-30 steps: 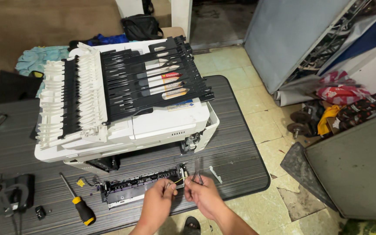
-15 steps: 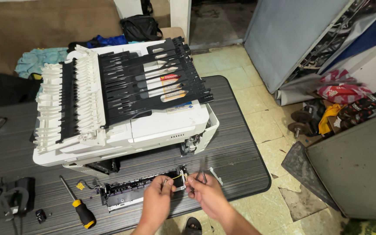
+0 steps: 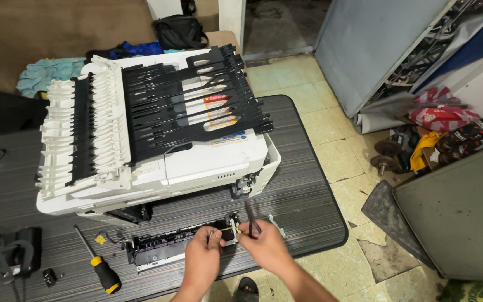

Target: The person disassembles a printer component on a table, uses a screwdriver and pliers to remove screws and clips, and manipulates internal parts and wires. The person continues adjusting and reassembling the component throughout the clip.

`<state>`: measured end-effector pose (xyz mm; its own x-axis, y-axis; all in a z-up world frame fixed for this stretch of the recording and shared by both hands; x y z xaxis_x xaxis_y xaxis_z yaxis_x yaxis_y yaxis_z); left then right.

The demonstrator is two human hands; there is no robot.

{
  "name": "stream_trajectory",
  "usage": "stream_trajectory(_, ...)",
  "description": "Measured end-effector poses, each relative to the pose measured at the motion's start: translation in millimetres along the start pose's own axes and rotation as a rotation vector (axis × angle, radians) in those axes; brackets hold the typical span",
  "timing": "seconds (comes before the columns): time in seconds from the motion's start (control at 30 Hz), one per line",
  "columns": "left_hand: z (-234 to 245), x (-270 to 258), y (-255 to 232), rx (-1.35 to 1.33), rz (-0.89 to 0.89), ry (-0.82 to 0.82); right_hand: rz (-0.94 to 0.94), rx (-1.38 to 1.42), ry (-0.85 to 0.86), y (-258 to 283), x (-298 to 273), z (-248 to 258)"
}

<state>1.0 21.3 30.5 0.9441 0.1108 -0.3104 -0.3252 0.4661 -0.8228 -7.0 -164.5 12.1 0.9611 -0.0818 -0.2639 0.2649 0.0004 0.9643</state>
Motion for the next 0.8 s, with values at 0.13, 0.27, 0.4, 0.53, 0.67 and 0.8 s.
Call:
stream_trajectory(0.13, -4, -3, 0, -0.031, 0.040, -0.079, -0.157, 0.123, -0.188, -6, -8, -14)
stream_trajectory(0.27, -5, 0, -3, -0.002, -0.007, -0.105, -0.080, -0.161, -0.286, 3, -21, -10)
stream_trajectory(0.4, -3, 12, -3, 0.067, -0.014, -0.074, 0.455, -0.415, -0.029, 28, -27, -5)
stream_trajectory(0.53, -6, 18, 1, 0.099, 0.002, 0.046, 0.420, -0.432, 0.183, 16, -20, 9)
stream_trajectory(0.67, -9, 21, 2, -0.022, -0.014, 0.120, 0.030, 0.010, 0.109, -7, -8, 17)
stream_trajectory(0.8, -15, 18, 0, 0.015, -0.037, 0.143, 0.064, 0.048, 0.054, -5, -10, 12)
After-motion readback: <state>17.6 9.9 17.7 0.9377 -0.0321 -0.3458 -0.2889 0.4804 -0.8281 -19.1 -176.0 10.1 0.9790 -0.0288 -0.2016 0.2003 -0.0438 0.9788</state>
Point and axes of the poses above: each hand's wrist, its own x-axis towards the middle knuckle, its own z-axis out of the back of the hand, y = z × x, the point moved 5 cm from there along x, towards the middle knuckle, and after that the axes turned 7 degrees about x, right-handed, at the moved point
